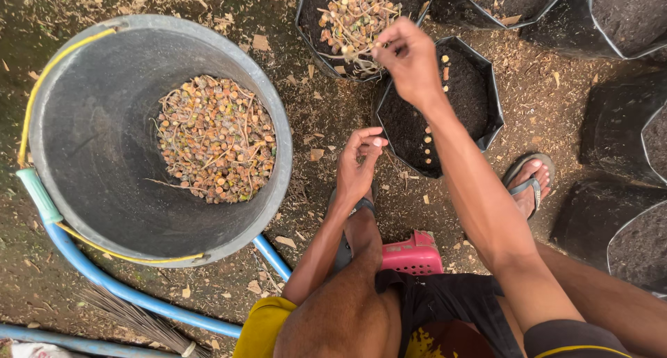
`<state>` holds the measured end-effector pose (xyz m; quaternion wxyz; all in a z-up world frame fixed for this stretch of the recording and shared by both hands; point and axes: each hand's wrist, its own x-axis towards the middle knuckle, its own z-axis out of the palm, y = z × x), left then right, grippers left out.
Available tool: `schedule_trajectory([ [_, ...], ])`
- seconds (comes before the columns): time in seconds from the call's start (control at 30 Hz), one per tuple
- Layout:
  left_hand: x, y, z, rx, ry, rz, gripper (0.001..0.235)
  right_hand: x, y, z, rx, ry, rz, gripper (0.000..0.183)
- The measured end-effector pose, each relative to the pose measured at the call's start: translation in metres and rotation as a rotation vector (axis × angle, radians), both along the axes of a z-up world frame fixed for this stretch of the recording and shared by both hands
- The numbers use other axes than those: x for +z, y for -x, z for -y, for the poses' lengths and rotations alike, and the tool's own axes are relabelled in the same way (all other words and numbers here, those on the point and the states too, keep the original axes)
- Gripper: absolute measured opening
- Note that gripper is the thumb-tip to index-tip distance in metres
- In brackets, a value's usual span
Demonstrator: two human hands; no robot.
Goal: The person sits on a small stool and plants seeds into black grow bags filled with soil. They take seeds from a bucket and place them one by one into a line in the soil of each bag.
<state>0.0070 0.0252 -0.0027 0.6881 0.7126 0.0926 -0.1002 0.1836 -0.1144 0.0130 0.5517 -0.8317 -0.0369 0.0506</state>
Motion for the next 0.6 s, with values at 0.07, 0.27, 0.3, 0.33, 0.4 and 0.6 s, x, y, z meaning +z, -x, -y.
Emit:
schedule_trajectory([
  [0.07,0.001,-0.004,0.000,-0.006,0.004,0.016,0.030,0.014,0.003,0.007,-0.017,-0.250,0.061,0.016],
  [0.27,0.007,-0.007,0.006,-0.017,0.005,0.044,0.029,0.052,0.018,0.030,-0.182,-0.794,-0.085,0.010],
  [0.3,0.008,-0.007,0.007,-0.013,0.015,0.044,0.029,0.058,0.020,0.037,-0.194,-0.828,-0.070,0.009],
  [0.33,0.008,-0.007,0.007,-0.010,0.024,0.044,0.029,0.064,0.024,0.046,-0.159,-0.823,-0.084,0.009],
  [0.4,0.008,-0.005,0.007,-0.019,0.037,0.037,0.029,0.075,0.044,0.069,-0.106,-0.807,-0.118,0.009],
  [0.6,0.005,0.002,0.014,-0.042,0.015,0.029,0.027,0.095,0.112,0.139,-0.105,-0.556,-0.302,0.013],
])
